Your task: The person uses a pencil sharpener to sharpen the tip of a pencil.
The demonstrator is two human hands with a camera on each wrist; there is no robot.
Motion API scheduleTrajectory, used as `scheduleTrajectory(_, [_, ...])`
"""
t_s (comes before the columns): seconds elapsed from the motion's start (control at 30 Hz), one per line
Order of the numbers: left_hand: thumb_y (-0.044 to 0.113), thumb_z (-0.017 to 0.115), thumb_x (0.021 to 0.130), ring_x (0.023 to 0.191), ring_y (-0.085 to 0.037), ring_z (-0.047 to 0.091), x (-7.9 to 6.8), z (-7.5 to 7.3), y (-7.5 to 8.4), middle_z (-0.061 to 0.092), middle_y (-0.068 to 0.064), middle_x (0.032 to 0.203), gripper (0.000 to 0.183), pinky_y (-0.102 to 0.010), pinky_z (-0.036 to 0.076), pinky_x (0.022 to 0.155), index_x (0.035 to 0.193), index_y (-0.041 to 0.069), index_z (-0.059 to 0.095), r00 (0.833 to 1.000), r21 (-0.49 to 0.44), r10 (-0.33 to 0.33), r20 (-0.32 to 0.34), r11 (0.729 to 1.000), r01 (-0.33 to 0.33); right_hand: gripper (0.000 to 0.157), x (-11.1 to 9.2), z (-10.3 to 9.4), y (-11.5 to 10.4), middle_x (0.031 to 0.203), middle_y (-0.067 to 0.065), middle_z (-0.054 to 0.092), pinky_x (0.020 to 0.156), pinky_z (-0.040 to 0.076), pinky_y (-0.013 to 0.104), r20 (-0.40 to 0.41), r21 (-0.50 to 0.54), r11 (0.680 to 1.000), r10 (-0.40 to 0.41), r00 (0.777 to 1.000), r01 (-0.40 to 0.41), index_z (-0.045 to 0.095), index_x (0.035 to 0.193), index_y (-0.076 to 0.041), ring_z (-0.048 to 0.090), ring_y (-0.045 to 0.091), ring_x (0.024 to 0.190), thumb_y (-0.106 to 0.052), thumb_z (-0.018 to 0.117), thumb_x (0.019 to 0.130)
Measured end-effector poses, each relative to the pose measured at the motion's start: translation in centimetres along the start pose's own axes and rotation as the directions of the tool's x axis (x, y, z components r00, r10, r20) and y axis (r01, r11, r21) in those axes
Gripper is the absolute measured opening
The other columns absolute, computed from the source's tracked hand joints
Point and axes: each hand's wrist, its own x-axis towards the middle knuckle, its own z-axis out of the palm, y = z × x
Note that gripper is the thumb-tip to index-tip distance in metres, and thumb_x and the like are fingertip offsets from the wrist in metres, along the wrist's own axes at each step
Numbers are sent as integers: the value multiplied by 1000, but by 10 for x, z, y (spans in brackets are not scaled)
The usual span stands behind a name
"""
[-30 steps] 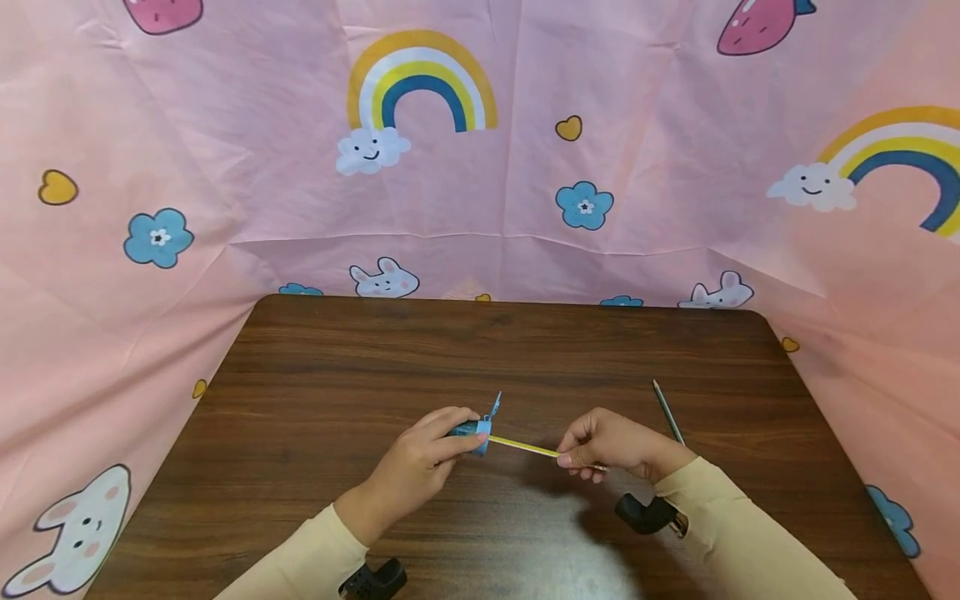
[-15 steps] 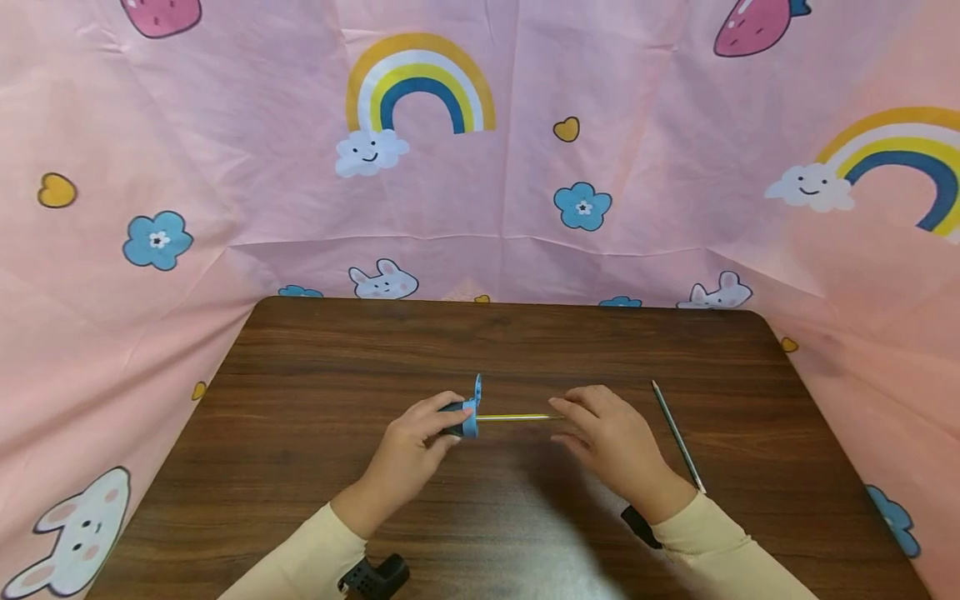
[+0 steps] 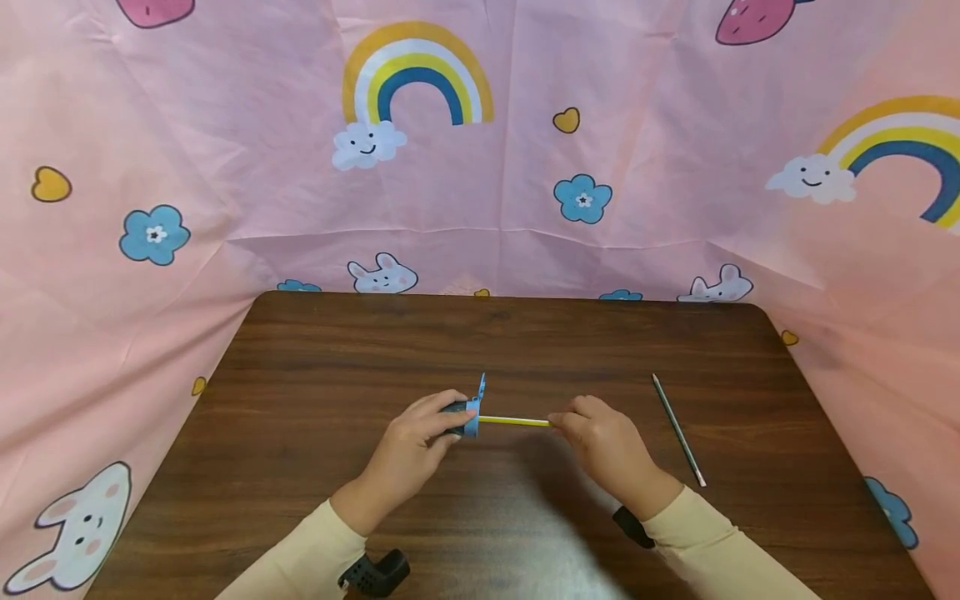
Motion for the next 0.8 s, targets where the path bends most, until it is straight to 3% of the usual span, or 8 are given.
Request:
scheduleTrajectory(0.13, [-5,73,68,108,-17,52,0,0,-2,57,1,115,41,-29,50,81,105,13,69,999,34,52,0,998,-52,17,3,-3,2,70,-6,55,53,45,18,77,48,997,48,996,-52,72,82,-11,51,6,63,-8,77,67])
scheduleTrajectory(0.37, [-5,73,68,108,-18,52,0,0,-5,58,-3,114,41,-31,49,82,105,12,69,997,31,77,-9,997,-77,13,7,-7,4,72,-8,55,55,47,20,120,24,998,51,992,-54,71,81,-13,53,6,66,-10,76,70])
scheduleTrajectory(0.8, [-7,72,68,107,-20,53,-3,-6,-14,56,-3,117,42,-30,51,79,107,9,67,995,13,-14,-99,1000,15,15,2,-15,10,78,-10,57,57,46,20,175,62,973,207,963,-220,70,87,-15,53,3,68,-11,73,73])
